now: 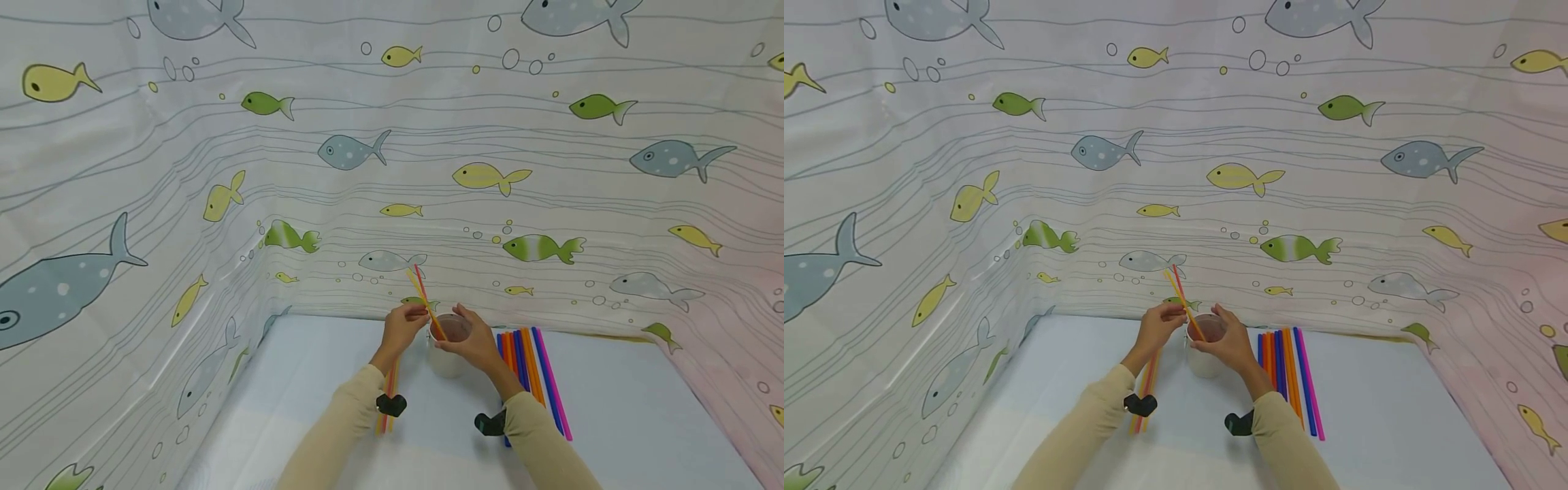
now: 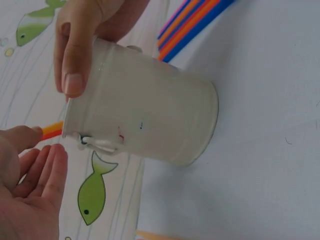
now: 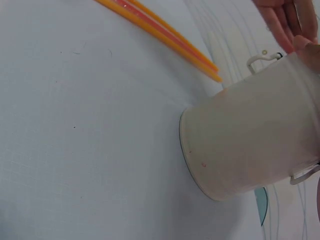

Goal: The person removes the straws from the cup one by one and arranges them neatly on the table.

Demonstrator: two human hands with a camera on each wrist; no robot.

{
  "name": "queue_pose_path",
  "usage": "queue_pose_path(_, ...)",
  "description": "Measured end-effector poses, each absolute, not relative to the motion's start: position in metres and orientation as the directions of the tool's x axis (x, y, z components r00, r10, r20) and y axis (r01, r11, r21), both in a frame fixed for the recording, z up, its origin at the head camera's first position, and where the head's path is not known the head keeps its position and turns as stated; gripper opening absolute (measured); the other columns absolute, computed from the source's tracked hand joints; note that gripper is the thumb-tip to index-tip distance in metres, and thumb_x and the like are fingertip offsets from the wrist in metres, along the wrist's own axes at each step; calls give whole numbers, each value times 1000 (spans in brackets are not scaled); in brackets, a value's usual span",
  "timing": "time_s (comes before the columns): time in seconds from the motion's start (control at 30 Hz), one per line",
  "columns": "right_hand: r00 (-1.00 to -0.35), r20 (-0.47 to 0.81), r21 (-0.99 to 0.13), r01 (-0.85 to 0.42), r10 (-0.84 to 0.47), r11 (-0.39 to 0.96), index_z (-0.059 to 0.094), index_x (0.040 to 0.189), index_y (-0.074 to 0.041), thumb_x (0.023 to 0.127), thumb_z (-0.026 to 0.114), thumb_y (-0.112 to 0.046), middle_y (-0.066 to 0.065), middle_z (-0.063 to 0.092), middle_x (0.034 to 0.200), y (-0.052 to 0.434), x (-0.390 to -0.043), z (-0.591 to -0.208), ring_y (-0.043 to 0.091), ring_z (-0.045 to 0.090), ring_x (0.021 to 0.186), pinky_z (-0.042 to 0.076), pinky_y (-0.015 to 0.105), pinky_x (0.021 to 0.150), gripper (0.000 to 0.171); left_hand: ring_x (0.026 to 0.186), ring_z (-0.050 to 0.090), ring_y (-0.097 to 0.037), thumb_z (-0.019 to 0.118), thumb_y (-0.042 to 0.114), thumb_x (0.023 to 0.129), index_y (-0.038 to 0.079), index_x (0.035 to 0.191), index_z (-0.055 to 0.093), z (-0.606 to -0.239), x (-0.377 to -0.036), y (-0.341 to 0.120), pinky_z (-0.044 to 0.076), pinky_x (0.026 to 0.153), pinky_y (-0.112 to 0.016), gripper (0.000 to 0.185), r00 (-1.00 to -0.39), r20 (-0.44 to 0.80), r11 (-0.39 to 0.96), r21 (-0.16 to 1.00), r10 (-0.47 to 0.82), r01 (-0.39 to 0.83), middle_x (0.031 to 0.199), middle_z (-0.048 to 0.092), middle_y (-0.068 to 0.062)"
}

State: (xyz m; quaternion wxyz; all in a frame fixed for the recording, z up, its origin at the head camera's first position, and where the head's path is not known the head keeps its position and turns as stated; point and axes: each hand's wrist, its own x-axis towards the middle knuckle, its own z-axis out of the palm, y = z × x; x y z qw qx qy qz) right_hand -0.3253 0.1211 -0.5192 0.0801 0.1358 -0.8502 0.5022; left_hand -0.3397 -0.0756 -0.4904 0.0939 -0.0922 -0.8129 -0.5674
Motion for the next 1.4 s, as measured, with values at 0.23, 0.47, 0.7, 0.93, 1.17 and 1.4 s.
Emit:
queue_pose_path(0.23, -948, 279, -840, -319, -154, 438, 37, 150, -7, 66, 89, -46, 8, 50, 143, 121, -322, -519, 33, 40, 135, 28, 63, 110, 106, 93, 70, -17, 73, 13, 89, 3, 114, 69, -497, -344, -71, 57, 80, -28, 28, -980, 197, 285, 939, 16, 193, 102, 73, -6)
queue_pose_path(0.47, -952, 264, -852, -307, -157, 425, 36, 151, -12, 66, 88, -47, 6, 49, 145, 119, -321, -518, 31, 38, 137, 27, 61, 111, 106, 94, 70, -20, 74, 9, 86, 0, 117, 67, -499, -344, -69, 58, 79, -29, 33, -984, 177, 226, 958, 20, 177, 103, 72, -10)
queue_pose_path(0.7, -949, 272, -844, -314, -156, 435, 36, 151, -9, 68, 88, -44, 7, 49, 144, 119, -322, -520, 32, 39, 136, 28, 60, 111, 104, 89, 70, -19, 77, 9, 84, -1, 115, 67, -499, -344, -66, 58, 78, -28, 34, -974, 226, 227, 950, -18, 216, 97, 73, -8)
queue_pose_path(0.93, -950, 273, -842, -313, -154, 439, 37, 150, -6, 68, 89, -42, 7, 49, 144, 120, -324, -522, 30, 41, 135, 31, 58, 110, 103, 87, 70, -21, 77, 7, 83, -2, 107, 69, -493, -345, -65, 58, 75, -25, 26, -958, 286, 192, 942, -33, 275, 94, 73, -11)
queue_pose_path(1.17, -953, 260, -853, -302, -156, 425, 36, 151, -10, 69, 89, -41, 6, 49, 144, 120, -325, -520, 30, 40, 135, 30, 58, 111, 103, 85, 69, -14, 76, 12, 86, 5, 104, 72, -491, -343, -66, 58, 75, -26, 20, -968, 249, 217, 947, -27, 237, 94, 72, -4)
queue_pose_path(1.4, -952, 268, -850, -306, -148, 429, 37, 151, -12, 67, 88, -45, 5, 49, 144, 121, -325, -520, 30, 39, 136, 28, 60, 111, 104, 89, 70, -17, 73, 9, 88, -1, 107, 71, -491, -343, -67, 58, 76, -27, 22, -967, 249, 187, 954, -50, 236, 99, 71, -6)
